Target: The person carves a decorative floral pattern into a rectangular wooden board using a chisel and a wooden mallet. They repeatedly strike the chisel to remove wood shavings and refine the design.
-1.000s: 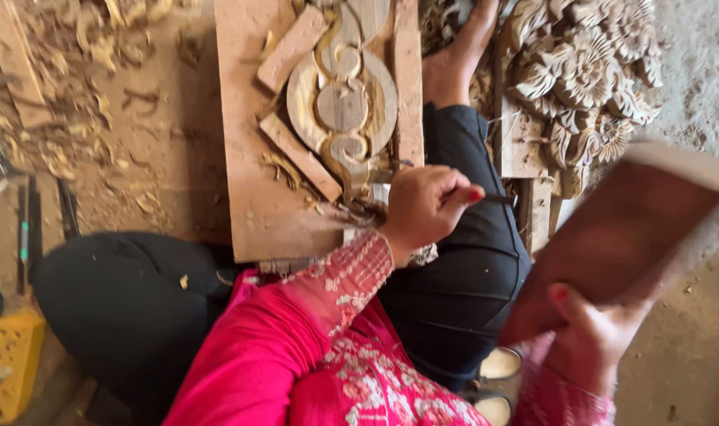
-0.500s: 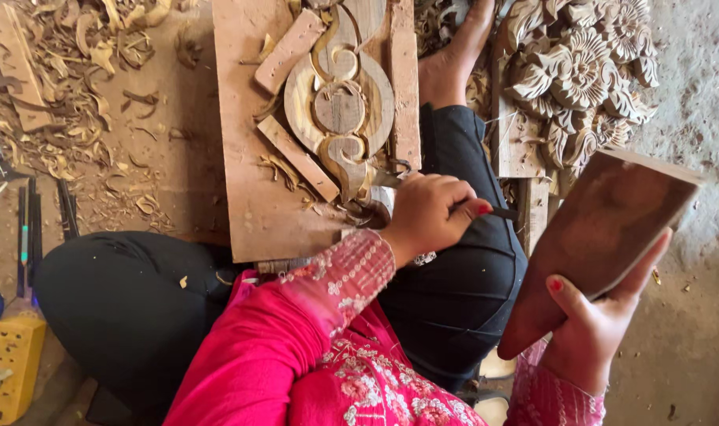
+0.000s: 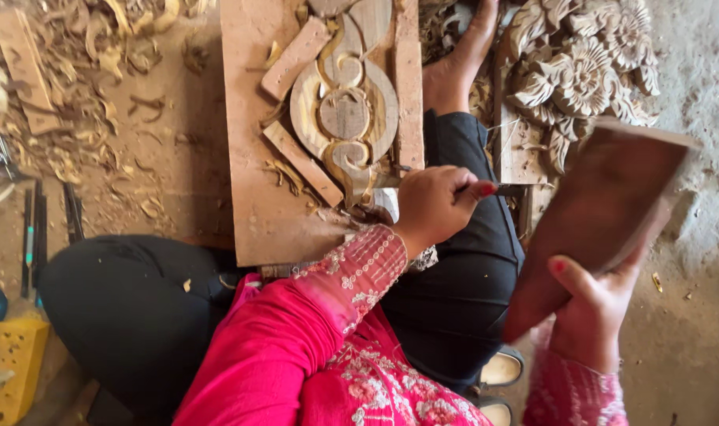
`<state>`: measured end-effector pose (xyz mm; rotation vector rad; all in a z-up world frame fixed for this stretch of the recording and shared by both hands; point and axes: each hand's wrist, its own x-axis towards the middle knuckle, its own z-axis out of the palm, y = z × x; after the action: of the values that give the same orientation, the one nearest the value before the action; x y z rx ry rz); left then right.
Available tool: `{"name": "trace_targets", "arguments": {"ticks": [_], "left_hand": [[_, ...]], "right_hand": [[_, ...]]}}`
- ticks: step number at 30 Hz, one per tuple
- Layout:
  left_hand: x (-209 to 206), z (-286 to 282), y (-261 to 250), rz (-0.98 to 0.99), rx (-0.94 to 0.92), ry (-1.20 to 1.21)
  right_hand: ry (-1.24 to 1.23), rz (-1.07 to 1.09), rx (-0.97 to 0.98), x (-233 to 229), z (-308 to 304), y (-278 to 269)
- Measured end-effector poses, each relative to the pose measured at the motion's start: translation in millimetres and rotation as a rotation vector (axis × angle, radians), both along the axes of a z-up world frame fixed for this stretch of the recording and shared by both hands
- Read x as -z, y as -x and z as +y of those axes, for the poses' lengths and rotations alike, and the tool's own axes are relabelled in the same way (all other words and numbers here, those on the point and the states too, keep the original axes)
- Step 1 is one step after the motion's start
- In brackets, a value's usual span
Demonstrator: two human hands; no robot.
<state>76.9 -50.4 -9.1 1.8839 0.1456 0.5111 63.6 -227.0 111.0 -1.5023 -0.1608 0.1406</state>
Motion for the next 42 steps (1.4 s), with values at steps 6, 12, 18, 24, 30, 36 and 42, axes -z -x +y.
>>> {"name": "trace_targets", "arguments": {"ticks": [6, 12, 18, 24, 30, 36, 42], "left_hand": [[0.9, 1.7, -5.3, -0.009, -0.062, -0.044], [-12.8, 8.2, -10.3, -0.004, -0.155, 0.129], [-25.4, 4.5, 23.5, -0.310, 0.078, -0.323], [-14.8, 33.3, 59.5, -0.343, 0.225, -0.047], [-15.6, 137.9, 79.6, 0.068, -0.085, -0.085], [-15.8, 131.0, 102.6, 0.000, -0.121, -0.272], [-23.7, 126.7, 99.7, -0.126, 0.021, -0.475]], "right_hand": [[0.117, 0.142, 0.001, -14.3, 5.5, -10.3], [0.100, 0.122, -0.144, -25.8, 17.2, -29.8], [-0.084, 0.153, 0.111, -1.4, -13.9, -9.9], [0.126, -0.011, 0.188, 39.3, -72.9, 35.4], [0.165, 0.167, 0.285, 67.4, -92.6, 78.2], [0.281, 0.017, 0.263, 85.7, -94.8, 83.1], [0.351, -0.066, 0.239, 90.1, -97.8, 83.2]]}}
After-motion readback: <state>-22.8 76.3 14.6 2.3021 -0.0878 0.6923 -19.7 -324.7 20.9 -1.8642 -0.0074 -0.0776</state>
